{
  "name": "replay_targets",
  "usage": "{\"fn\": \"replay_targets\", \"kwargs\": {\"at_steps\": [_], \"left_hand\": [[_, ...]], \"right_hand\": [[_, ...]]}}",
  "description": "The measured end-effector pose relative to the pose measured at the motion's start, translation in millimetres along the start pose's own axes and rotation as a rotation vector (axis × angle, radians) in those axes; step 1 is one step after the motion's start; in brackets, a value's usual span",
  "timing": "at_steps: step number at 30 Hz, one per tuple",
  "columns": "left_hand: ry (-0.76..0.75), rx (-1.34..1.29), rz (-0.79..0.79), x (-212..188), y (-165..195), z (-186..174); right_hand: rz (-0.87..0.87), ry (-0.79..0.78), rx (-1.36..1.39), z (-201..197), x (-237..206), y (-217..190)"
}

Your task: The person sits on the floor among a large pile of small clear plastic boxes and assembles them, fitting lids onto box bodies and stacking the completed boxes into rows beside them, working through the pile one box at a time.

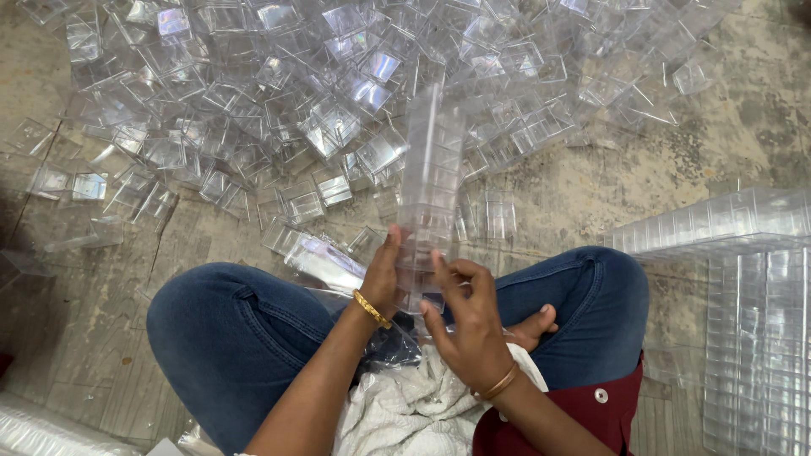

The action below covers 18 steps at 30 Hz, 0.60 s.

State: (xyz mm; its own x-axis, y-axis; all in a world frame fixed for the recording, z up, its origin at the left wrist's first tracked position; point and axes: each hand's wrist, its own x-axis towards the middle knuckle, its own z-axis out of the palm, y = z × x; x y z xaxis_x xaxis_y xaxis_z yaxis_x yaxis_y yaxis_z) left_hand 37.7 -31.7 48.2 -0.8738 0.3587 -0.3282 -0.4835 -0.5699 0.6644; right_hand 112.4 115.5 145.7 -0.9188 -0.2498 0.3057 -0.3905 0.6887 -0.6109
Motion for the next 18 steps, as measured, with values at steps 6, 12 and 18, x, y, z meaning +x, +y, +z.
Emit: {"fn": "replay_targets", "kwargs": {"at_steps": [6, 12, 18], "left_hand": [[-0.017, -0.116, -0.038, -3, -1, -5], [-0.013, -0.052, -0.025, -3, 3, 0], [-0.083, -0.003, 0.005, -5, 4, 4]], "right_hand": [[-0.108, -0.036, -0.063, -4, -3, -14], [-0.036, -0.024, -0.007, -6, 1, -10], [0.011, -0.029, -0.002, -10, 7, -1]]}}
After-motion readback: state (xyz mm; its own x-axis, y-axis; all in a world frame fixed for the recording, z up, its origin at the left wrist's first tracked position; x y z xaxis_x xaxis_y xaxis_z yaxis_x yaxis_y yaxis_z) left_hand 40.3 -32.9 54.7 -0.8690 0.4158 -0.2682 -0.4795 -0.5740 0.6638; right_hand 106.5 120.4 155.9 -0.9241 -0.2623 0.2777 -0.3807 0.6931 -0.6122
